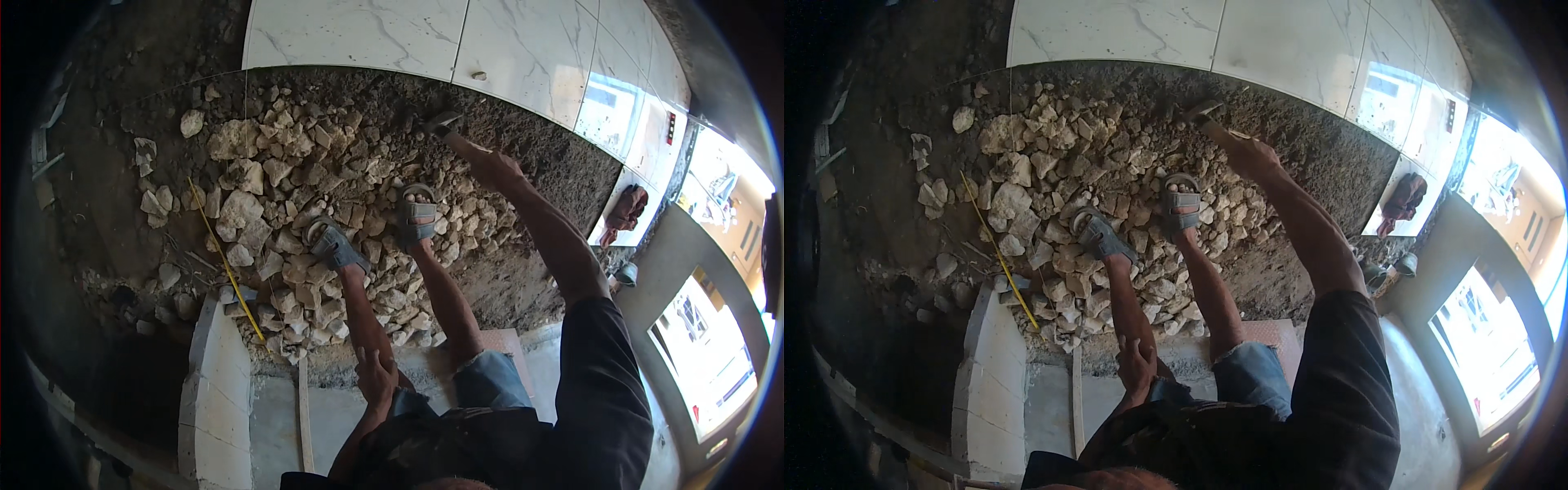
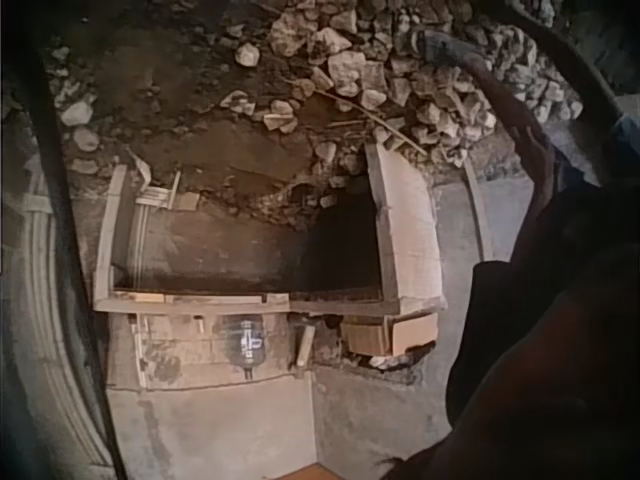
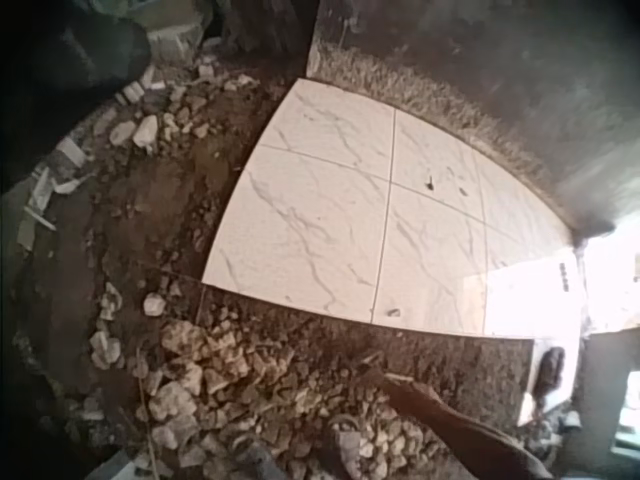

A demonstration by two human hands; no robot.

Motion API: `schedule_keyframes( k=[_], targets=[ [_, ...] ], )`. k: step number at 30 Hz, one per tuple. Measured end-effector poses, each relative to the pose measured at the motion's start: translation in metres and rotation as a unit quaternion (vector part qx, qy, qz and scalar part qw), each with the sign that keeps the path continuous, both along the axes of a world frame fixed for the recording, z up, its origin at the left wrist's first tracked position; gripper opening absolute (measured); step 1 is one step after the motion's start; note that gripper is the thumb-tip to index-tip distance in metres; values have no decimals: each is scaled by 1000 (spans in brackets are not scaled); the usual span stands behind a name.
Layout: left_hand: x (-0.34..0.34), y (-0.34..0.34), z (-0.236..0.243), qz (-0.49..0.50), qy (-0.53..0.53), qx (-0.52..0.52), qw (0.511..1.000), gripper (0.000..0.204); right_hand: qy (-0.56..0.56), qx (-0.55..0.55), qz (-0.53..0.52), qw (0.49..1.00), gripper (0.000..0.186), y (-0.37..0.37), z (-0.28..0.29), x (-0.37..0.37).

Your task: The person levels a dirt and stone surface using a hammer to break rocks and a trowel to spread soil, working adjacent to already laid floor tiles.

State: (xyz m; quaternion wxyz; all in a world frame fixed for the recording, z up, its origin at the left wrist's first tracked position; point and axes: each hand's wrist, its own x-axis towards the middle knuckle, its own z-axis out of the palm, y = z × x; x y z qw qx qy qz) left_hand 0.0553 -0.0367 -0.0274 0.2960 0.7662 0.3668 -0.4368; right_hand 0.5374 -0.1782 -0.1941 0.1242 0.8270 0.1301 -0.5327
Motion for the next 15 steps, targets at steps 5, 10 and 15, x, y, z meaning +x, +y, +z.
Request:
schedule_keyframes(
  k=[5, 10, 15],
  targets=[
    [-15, -1, -4, -21, -49, 31, 998, 45, -18, 86, 83, 993, 39, 24, -1, 10],
    [3, 1, -1, -36, -2, 13, 999, 43, -41, 147, 190, 970, 26, 92, -5, 32],
    [-2, -5, -4, -45, -12, 20, 999, 42, -54, 128, 216, 966, 22, 116, -39, 49]
  ],
)
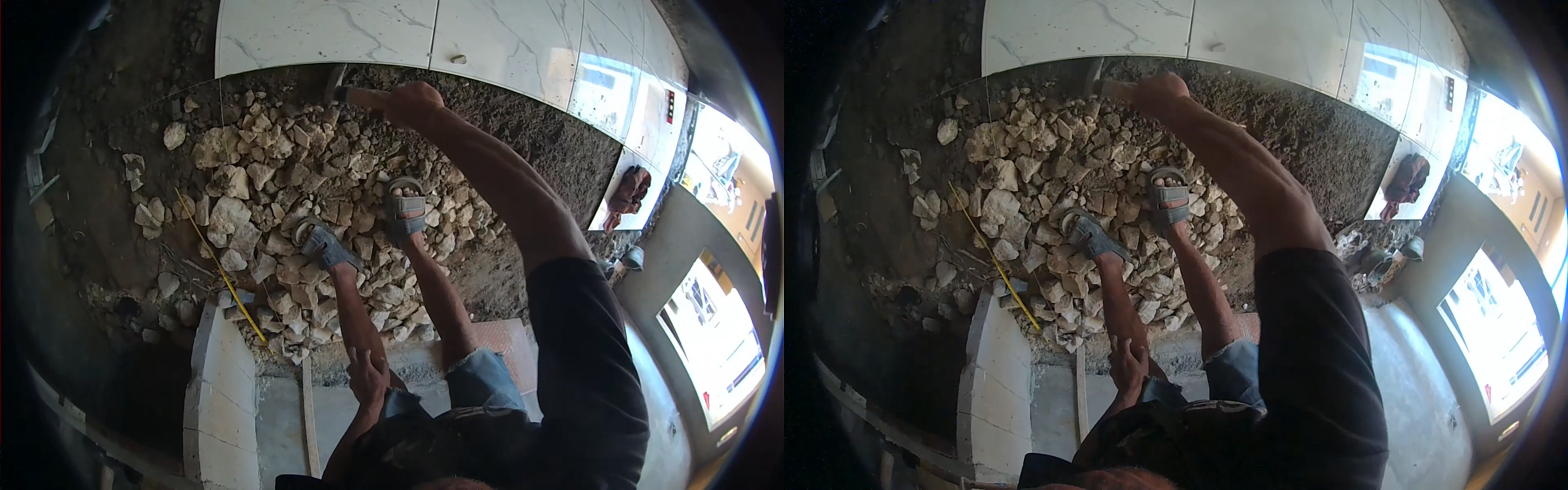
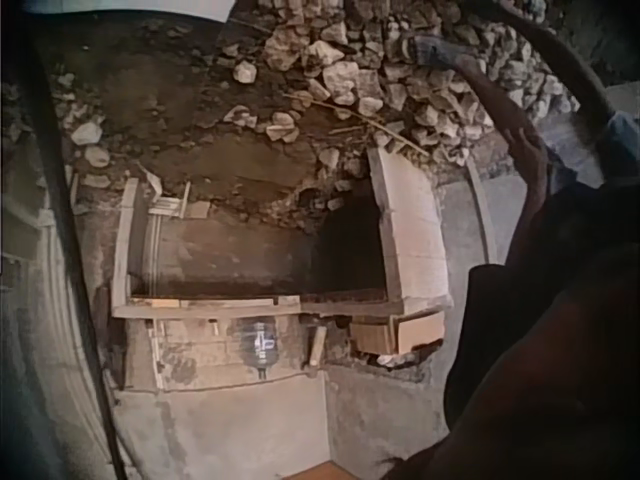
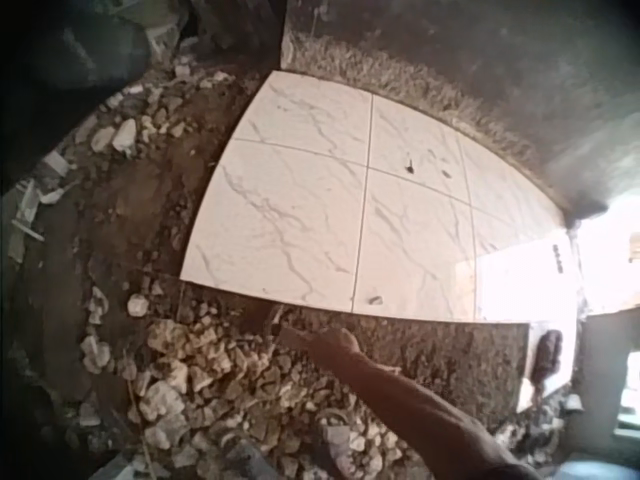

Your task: The person levels a dirt and stone surface using a hammer to break rocks and a trowel to spread soil, working adjacent to already laid floor tiles.

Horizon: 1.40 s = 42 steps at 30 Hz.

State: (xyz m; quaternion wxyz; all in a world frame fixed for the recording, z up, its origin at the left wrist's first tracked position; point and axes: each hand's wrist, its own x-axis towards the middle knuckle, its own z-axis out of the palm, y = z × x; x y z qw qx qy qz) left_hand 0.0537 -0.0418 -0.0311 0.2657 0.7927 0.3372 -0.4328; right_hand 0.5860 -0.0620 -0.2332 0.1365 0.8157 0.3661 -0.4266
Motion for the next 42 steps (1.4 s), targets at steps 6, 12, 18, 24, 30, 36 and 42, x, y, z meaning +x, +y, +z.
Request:
schedule_keyframes(
  k=[6, 12, 18, 24, 30, 36, 42],
  targets=[
    [-2, -3, 1, -8, 2, 12, 1000, 41, 8, -47, -63, 997, 25, -44, 7, 9],
    [-2, -4, -1, -10, 16, 16, 1000, 41, 37, -124, -108, 986, 27, -150, 17, 18],
    [1, -3, 2, -2, 11, 2, 1000, 42, 16, -122, -196, 973, 28, -177, 40, -10],
    [-6, 2, 4, -11, 19, 14, 1000, 43, 62, -91, -172, 979, 30, -109, 53, -15],
    [-2, -3, 3, -21, 29, 0, 999, 43, 71, -105, -142, 982, 37, -87, 11, 5],
    [2, -2, 5, -34, 47, -1, 998, 42, -16, -5, -157, 987, 41, -164, 11, 0],
    [3, -1, -1, -30, 29, -2, 999, 42, 52, -11, -258, 965, 42, -226, 8, -2]
  ],
)
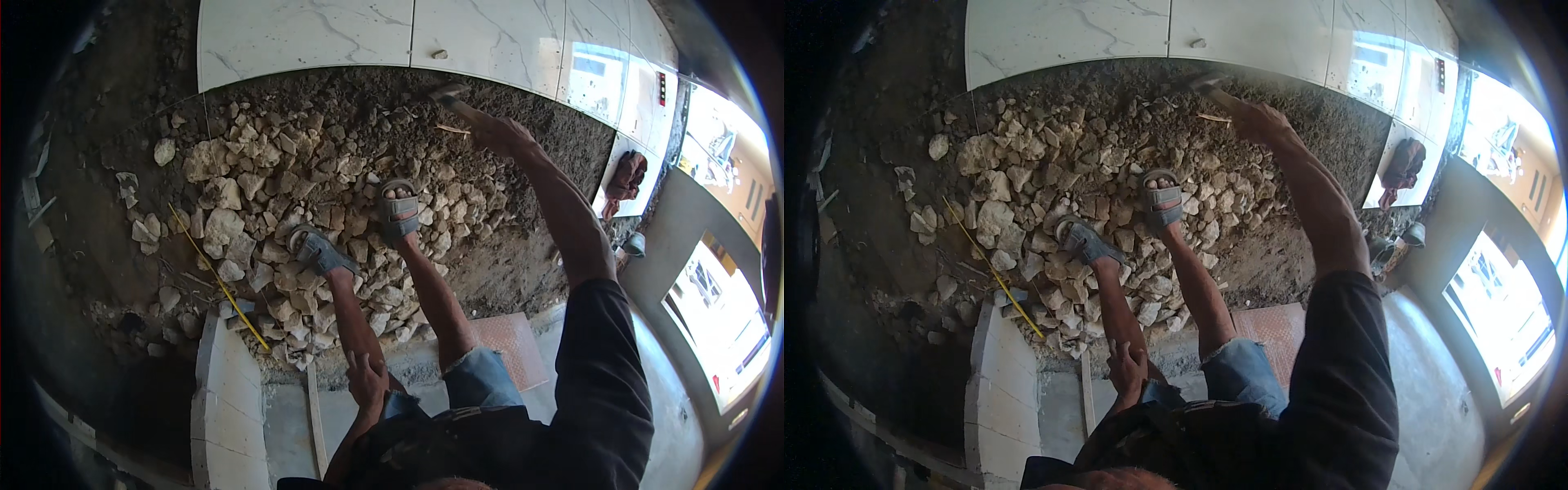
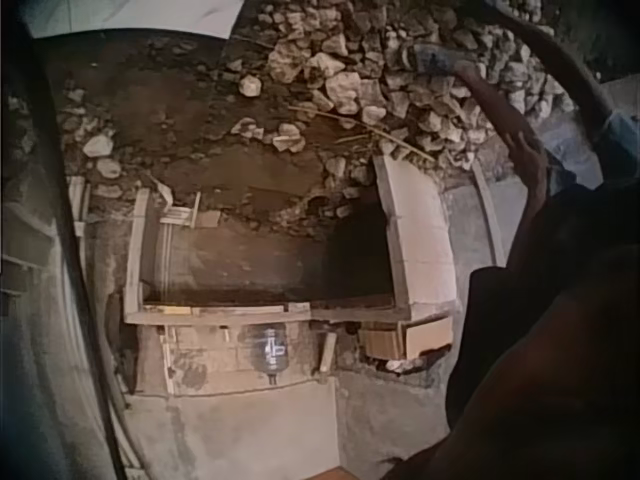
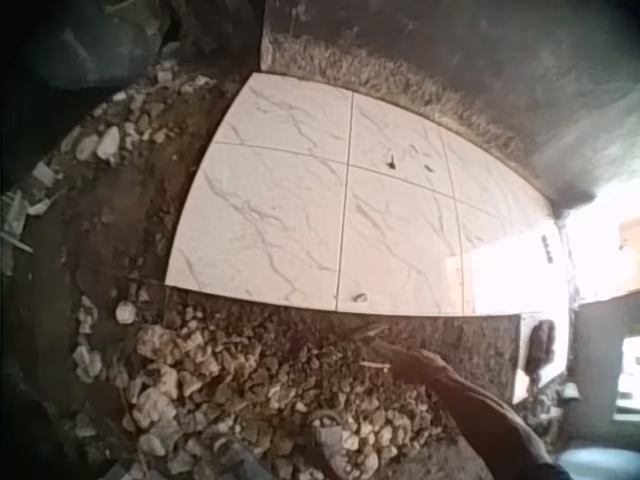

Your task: The person levels a dirt and stone surface using a hammer to break rocks and a trowel to spread soil, working adjacent to already laid floor tiles.

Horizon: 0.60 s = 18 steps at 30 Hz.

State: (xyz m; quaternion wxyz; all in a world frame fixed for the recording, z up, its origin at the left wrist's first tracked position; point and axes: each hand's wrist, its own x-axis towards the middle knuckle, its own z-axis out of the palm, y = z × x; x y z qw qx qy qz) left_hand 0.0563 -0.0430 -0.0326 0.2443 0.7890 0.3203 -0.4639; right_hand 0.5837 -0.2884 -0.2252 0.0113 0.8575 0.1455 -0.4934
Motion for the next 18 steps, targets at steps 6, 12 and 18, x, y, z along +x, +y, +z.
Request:
schedule_keyframes(
  k=[6, 12, 18],
  targets=[
    [6, 6, 3, -18, -19, 8, 1000, 41, 14, -27, 72, 997, 34, 79, 35, -4],
    [6, 3, 2, -1, 11, -9, 1000, 40, 19, 9, 125, 992, 39, 161, -2, 10],
    [-1, 4, 1, -15, -6, 7, 1000, 40, -22, 22, 176, 984, 45, 118, 18, 27]
  ],
)
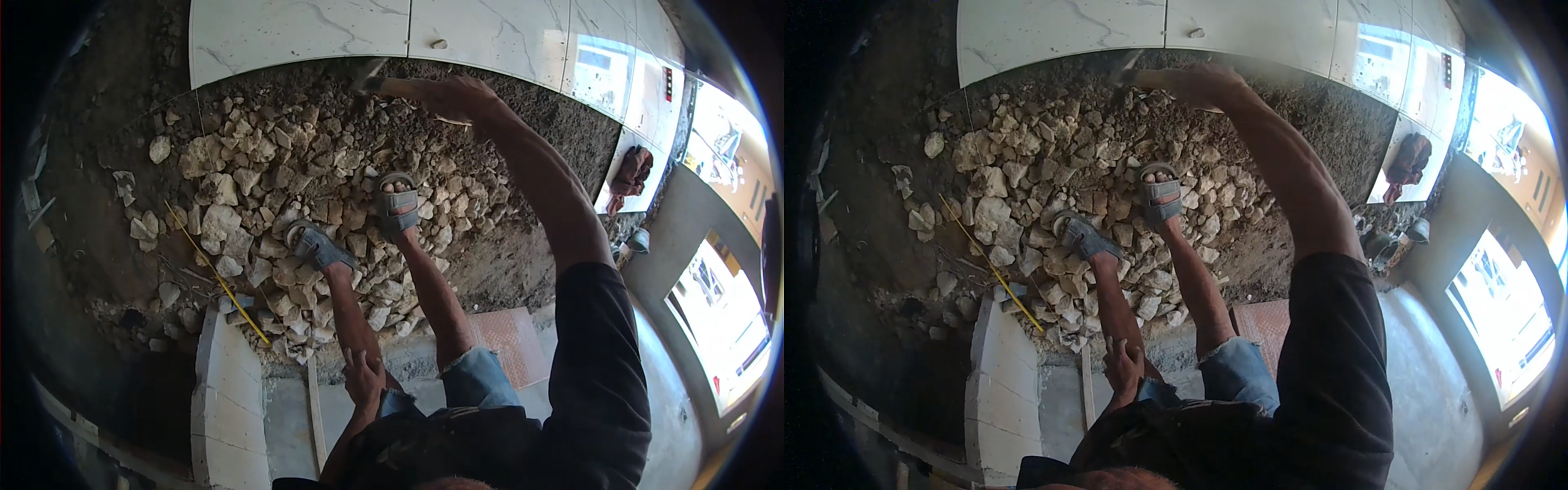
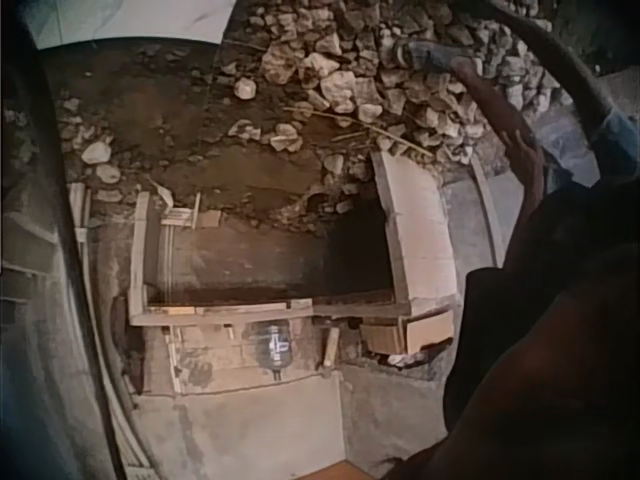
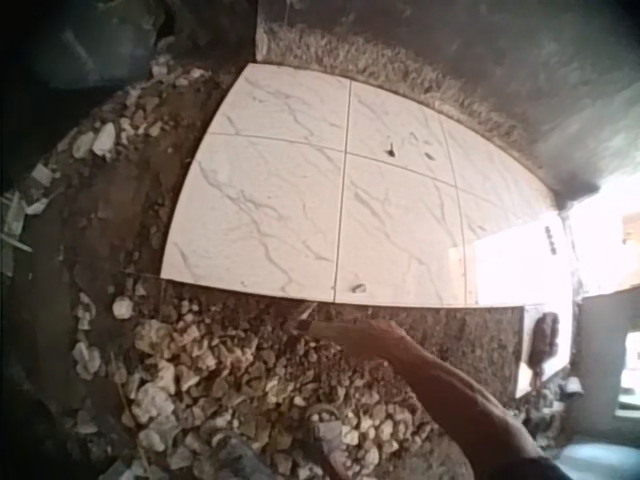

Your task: The person levels a dirt and stone surface using a hammer to break rocks and a trowel to spread soil, working adjacent to already laid floor tiles.

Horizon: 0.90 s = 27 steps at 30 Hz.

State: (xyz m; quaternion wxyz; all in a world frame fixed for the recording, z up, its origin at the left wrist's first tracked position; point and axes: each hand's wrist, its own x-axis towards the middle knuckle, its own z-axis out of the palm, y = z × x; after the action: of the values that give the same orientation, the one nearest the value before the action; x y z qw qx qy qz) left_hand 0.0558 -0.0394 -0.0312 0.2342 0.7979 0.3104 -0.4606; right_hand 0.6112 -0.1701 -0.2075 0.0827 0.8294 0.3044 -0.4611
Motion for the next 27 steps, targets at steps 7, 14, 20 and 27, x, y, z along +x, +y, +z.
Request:
schedule_keyframes(
  k=[7, 14, 20, 27],
  targets=[
    [1, -3, 0, 16, 9, -15, 1000, 41, -29, -15, -55, 998, 53, -108, -11, 3],
    [-2, 1, -1, 21, 26, -4, 999, 41, -46, -1, -187, 981, 41, -159, 39, -28],
    [-5, 5, -2, -20, -2, -3, 1000, 41, 67, -97, -172, 978, 35, -77, 12, -28],
    [7, -2, 0, -18, 23, -8, 1000, 41, 71, -52, -138, 987, 49, -66, -13, 0]
  ],
)
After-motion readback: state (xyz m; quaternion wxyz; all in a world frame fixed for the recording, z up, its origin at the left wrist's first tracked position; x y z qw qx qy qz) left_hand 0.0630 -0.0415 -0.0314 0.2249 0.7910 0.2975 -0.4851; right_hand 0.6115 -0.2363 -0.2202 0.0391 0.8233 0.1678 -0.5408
